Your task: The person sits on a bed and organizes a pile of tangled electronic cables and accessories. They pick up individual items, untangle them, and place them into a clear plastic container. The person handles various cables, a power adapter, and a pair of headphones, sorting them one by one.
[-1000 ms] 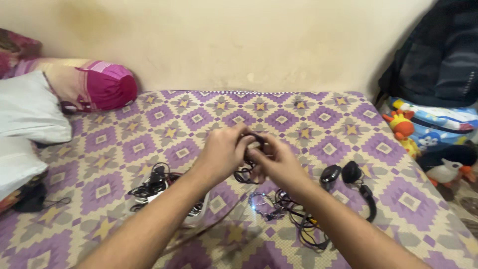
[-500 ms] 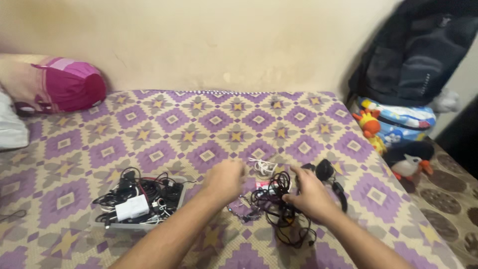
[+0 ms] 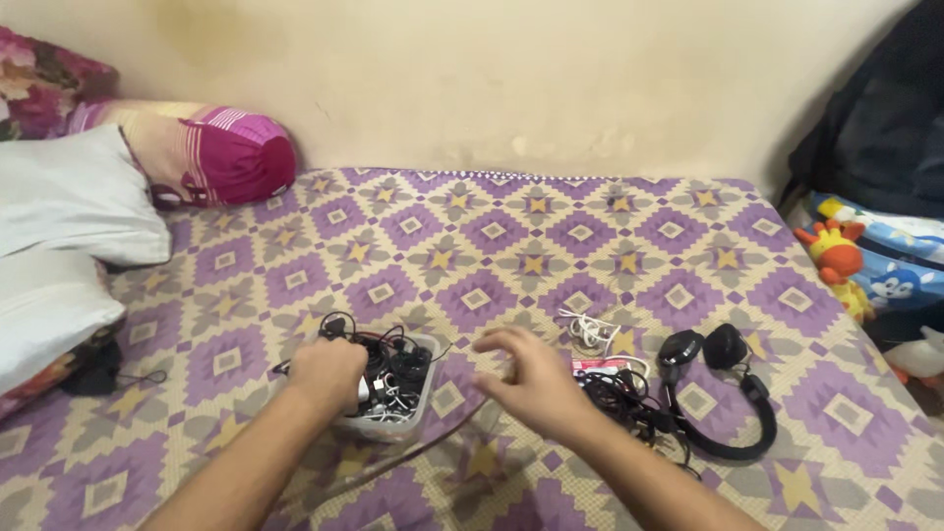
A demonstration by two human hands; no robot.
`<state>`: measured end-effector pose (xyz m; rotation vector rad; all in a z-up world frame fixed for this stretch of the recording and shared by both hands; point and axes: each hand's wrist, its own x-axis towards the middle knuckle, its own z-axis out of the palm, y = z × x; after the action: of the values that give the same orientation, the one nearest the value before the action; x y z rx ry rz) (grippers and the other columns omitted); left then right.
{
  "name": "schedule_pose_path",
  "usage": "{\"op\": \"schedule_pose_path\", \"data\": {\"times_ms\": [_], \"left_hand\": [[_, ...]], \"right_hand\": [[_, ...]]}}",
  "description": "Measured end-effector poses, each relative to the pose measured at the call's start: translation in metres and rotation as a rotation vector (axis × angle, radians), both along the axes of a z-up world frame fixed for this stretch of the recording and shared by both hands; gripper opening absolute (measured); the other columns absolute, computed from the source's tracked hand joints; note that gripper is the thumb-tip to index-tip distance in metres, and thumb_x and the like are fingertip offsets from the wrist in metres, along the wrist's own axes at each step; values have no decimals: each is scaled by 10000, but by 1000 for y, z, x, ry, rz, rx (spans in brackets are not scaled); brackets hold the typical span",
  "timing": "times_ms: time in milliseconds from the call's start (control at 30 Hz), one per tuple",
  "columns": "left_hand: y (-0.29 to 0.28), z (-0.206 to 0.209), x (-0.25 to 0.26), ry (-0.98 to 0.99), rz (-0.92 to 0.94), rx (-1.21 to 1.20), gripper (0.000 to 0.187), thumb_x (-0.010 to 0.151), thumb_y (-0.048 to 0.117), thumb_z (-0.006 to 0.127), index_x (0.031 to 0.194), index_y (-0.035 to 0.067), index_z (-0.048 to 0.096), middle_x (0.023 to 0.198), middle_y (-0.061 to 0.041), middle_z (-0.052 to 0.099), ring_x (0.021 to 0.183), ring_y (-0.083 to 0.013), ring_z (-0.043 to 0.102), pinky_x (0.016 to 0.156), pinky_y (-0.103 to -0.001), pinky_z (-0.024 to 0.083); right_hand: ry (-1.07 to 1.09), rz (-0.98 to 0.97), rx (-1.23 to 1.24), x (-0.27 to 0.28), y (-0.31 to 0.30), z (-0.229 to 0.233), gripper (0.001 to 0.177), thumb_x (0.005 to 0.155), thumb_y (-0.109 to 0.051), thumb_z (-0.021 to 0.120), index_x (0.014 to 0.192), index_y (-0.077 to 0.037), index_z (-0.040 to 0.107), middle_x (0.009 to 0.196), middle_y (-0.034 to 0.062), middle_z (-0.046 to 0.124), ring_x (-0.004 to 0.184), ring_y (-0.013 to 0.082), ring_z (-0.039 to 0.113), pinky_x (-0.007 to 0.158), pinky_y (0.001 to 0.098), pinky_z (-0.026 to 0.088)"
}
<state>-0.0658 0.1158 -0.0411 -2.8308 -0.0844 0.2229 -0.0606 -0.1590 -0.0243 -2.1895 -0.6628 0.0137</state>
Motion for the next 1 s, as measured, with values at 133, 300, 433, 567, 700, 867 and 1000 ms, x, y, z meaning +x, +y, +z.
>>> {"op": "schedule_pose_path", "data": {"times_ms": [133,300,433,567,700,867,1000], "left_hand": [[-30,40,-3,-200,-119,-179,400,761,370,807,1085,149,729,1039,-127,723,1057,-315,673,925,-443,558],[-105,71,22,-442,-632,-486,606,640,377,872,1176,146,714,1093,-136,687,1057,-334,606,878,-476,509],[-162,54,42,-404,-748,-633,590,670,334,851,1204,140,692,1066,-129,691,1015,-336,644,868,-471,543],[-216,20,38,-161,-729,-506,575,728,286,828,1261,160,654,1078,-128,682,1027,-348,651,842,-494,542],[-213,5,39,-37,-653,-472,396,761,289,819,1112,146,705,1080,-120,684,1055,-340,662,858,-490,542],[-125,15,53,-273,-391,-460,270,808,256,730,1073,211,745,986,-121,734,928,-336,724,778,-508,576],[-38,20,52,-373,-109,-213,230,872,257,687,1082,185,745,1024,-150,748,1017,-350,704,874,-490,574]], "right_hand": [[341,9,177,0,4,7,503,888,-279,728,1344,-95,622,1246,60,709,786,157,656,653,276,576],[550,-41,589,28,-18,6,509,907,-221,676,1380,-82,548,1064,76,714,728,105,680,566,249,567],[405,-317,482,44,-69,-19,435,894,-140,735,1290,-17,602,984,93,720,570,128,632,444,274,485],[401,-517,242,32,-119,-57,412,883,-149,748,1272,-80,628,999,84,743,589,159,682,455,285,526],[349,-497,195,21,-144,-79,380,836,-76,727,1213,-67,686,933,89,778,673,155,780,518,279,623],[51,-424,53,30,-124,-68,265,850,-147,769,1091,-39,753,807,90,781,654,159,782,592,292,579],[182,-274,140,28,-75,-43,267,863,-190,747,1092,-54,743,769,90,778,627,135,755,550,290,577]]}}
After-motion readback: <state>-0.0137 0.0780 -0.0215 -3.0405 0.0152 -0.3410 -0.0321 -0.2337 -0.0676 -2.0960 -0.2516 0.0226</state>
